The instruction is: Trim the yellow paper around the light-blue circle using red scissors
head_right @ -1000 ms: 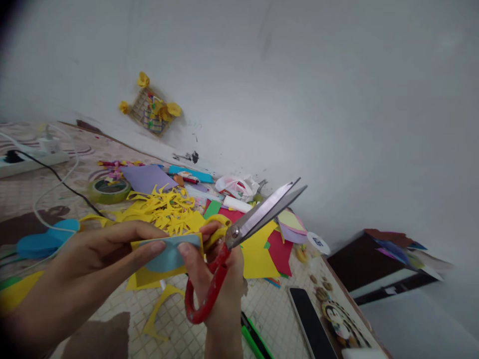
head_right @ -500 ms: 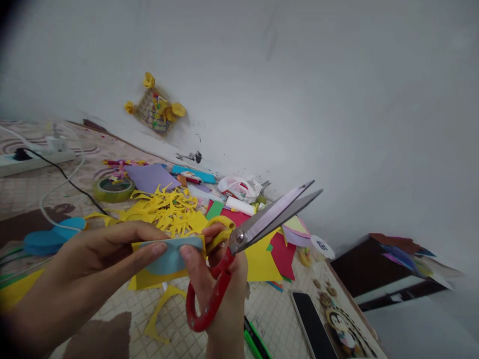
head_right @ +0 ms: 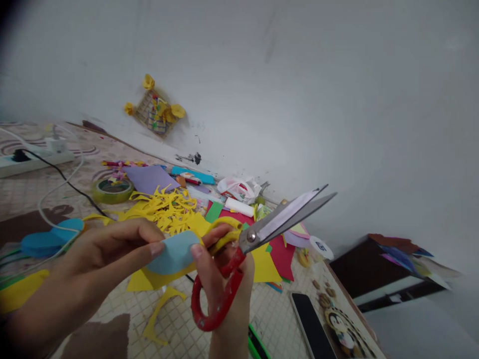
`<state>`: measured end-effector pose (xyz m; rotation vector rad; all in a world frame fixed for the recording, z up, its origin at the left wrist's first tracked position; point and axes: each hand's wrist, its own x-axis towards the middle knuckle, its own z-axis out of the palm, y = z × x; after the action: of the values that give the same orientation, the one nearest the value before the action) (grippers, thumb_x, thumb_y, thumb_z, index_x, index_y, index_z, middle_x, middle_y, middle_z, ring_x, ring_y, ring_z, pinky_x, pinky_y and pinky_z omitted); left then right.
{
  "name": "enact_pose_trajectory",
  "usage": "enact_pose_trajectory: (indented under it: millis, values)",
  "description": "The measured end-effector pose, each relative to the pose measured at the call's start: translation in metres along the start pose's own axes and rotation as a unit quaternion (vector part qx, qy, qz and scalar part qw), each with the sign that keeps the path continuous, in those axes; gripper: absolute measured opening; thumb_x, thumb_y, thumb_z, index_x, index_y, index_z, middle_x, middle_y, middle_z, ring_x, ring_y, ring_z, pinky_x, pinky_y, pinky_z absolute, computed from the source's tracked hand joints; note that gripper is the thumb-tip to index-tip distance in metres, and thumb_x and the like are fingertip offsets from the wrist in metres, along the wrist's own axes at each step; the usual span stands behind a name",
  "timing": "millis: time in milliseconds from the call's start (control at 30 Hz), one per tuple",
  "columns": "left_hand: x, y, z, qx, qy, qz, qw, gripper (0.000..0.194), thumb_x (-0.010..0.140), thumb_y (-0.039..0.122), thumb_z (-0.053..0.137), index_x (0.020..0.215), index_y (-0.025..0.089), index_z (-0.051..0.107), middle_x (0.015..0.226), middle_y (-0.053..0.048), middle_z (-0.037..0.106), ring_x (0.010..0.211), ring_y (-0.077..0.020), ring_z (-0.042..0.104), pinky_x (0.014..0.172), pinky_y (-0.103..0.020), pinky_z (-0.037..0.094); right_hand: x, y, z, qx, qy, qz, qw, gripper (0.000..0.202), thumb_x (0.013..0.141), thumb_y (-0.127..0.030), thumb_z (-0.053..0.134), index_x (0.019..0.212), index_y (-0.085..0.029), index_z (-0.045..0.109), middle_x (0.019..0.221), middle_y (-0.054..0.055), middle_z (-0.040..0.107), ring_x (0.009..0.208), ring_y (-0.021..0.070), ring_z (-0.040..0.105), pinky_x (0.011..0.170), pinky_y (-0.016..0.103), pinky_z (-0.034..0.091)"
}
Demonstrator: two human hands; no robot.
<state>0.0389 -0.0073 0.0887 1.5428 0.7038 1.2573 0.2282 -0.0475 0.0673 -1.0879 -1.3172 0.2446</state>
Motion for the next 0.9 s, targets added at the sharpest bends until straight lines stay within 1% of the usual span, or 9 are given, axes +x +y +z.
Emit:
enact_pose_trajectory:
  millis: [67,133,200,267,367,500,567,700,900]
  values:
    - [-0.001,0.002,0.0,0.036,-0.009,0.012,0.999,0.022,0.081,0.028,0.063,0.063,0.02,0.071,0.058,-0.001,0.069,0.054,-0.0142,0.062,0.048,-0.021,0.05,0.001,0.002,-0.003,0.004,-0.013,-0.009,1.0,0.015,0.079,-0.023,0.081,0.089,-0.027,0.071,0.081,-0.001,0.074,0.073,0.0219,0.074,0.062,0.033,0.063]
    - [-0.001,0.004,0.0,0.06,-0.013,0.022,0.998,0.024,0.082,0.029,0.061,0.062,0.02,0.071,0.056,-0.001,0.068,0.052,-0.0142,0.062,0.047,-0.021,0.049,0.003,0.001,-0.005,0.001,-0.026,-0.012,1.0,0.014,0.079,-0.02,0.081,0.087,-0.026,0.072,0.08,-0.001,0.074,0.073,0.0218,0.074,0.061,0.033,0.062]
    - [0.0,0.005,0.001,0.073,-0.009,0.029,0.997,0.025,0.081,0.029,0.06,0.061,0.02,0.071,0.056,-0.001,0.068,0.051,-0.0141,0.061,0.046,-0.021,0.049,0.003,0.0,-0.005,-0.006,-0.041,-0.01,0.999,0.013,0.079,-0.018,0.081,0.085,-0.026,0.072,0.079,-0.001,0.074,0.072,0.0217,0.073,0.059,0.032,0.061]
    - [0.001,0.006,0.001,0.077,-0.008,0.028,0.997,0.025,0.081,0.028,0.059,0.061,0.02,0.071,0.055,-0.001,0.069,0.051,-0.0141,0.061,0.046,-0.021,0.049,0.004,-0.001,-0.004,0.005,-0.042,-0.012,0.999,0.014,0.081,-0.018,0.079,0.089,-0.027,0.072,0.079,-0.002,0.073,0.068,0.0204,0.072,0.057,0.031,0.06]
    - [0.001,0.007,0.001,0.074,-0.006,0.031,0.997,0.024,0.081,0.027,0.061,0.062,0.02,0.073,0.055,0.0,0.069,0.05,-0.0132,0.061,0.045,-0.02,0.048,0.003,-0.001,-0.001,0.031,-0.032,-0.017,0.999,0.015,0.083,-0.02,0.078,0.093,-0.028,0.07,0.075,-0.004,0.071,0.06,0.0182,0.068,0.053,0.03,0.056]
    - [-0.002,0.007,0.001,0.067,-0.004,0.042,0.997,0.022,0.082,0.024,0.063,0.064,0.021,0.074,0.056,0.002,0.071,0.05,-0.0118,0.062,0.045,-0.018,0.048,0.002,0.001,0.001,0.031,-0.031,-0.012,0.999,0.012,0.083,-0.026,0.078,0.09,-0.028,0.068,0.072,-0.004,0.069,0.057,0.0184,0.067,0.05,0.03,0.055]
    - [-0.004,0.004,0.001,0.063,0.006,0.057,0.996,0.021,0.083,0.021,0.064,0.066,0.022,0.075,0.058,0.004,0.072,0.052,-0.0106,0.063,0.048,-0.016,0.048,0.002,0.001,0.0,0.029,-0.028,-0.011,0.999,0.011,0.084,-0.028,0.078,0.089,-0.027,0.068,0.07,-0.004,0.068,0.056,0.0184,0.066,0.049,0.03,0.054]
    - [-0.009,-0.003,0.002,0.061,0.025,0.084,0.994,0.019,0.086,0.018,0.065,0.071,0.025,0.075,0.063,0.007,0.074,0.056,-0.0086,0.064,0.051,-0.015,0.047,0.003,0.0,-0.001,0.03,-0.028,-0.011,0.999,0.012,0.084,-0.028,0.077,0.09,-0.028,0.067,0.072,-0.004,0.068,0.059,0.0188,0.067,0.052,0.03,0.056]
    - [-0.01,-0.003,0.004,0.068,0.023,0.081,0.994,0.018,0.088,0.019,0.067,0.074,0.026,0.076,0.068,0.007,0.077,0.06,-0.0098,0.066,0.056,-0.017,0.048,0.003,-0.005,0.002,0.035,-0.021,-0.005,0.999,0.014,0.084,-0.029,0.077,0.092,-0.029,0.065,0.081,-0.002,0.069,0.069,0.0211,0.07,0.06,0.033,0.059]
